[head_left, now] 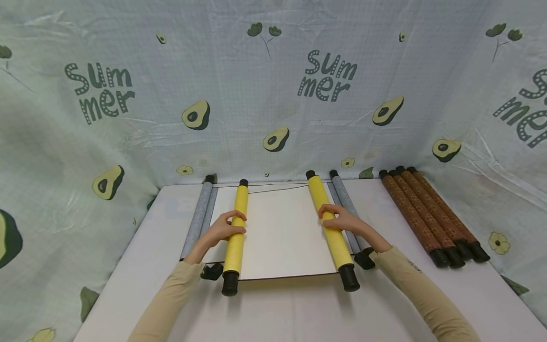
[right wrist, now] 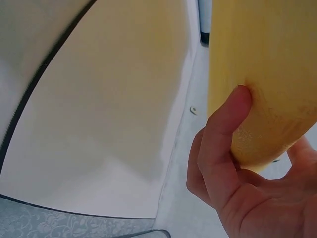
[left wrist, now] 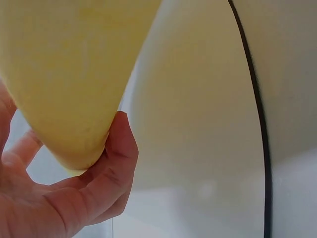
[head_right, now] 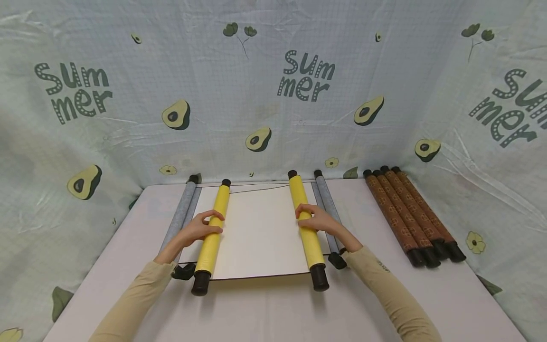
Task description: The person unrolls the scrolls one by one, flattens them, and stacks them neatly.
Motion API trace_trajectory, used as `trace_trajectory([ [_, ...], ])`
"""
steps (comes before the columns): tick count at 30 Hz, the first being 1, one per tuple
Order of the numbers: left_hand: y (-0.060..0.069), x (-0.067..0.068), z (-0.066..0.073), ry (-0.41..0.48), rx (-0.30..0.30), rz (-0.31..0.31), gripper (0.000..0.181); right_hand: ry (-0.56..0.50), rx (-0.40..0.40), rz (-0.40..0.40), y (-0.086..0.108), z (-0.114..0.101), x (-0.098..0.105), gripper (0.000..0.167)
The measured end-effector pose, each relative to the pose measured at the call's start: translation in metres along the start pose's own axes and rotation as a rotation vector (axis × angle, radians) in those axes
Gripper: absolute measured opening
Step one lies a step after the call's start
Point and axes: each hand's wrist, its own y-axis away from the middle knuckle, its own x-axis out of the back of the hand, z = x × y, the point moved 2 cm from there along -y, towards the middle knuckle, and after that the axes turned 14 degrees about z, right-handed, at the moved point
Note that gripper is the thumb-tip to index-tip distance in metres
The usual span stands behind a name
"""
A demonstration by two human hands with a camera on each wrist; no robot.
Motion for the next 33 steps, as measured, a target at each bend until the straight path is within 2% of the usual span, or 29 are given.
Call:
trace_trajectory([
  [7,0.001,0.001,0.002,-0.038,0.020,0.038,0.035,0.037,0.020,0.016,0.003,-0.011,0.000,0.025],
  [9,0.000,0.001,0.001,-0.057,0.026,0.045,0.038,0.036,0.017,0.016,0.001,-0.006,0.000,0.026],
  [20,-0.001,0.006,-0.003,-0.037,0.013,0.020,0.038,0.032,0.012,0.013,-0.001,-0.001,0.005,0.023],
  [33,0.000,0.012,0.000,-0.050,0.011,0.042,0.031,0.025,-0.050,0.011,-0.001,0.003,0.012,0.023],
])
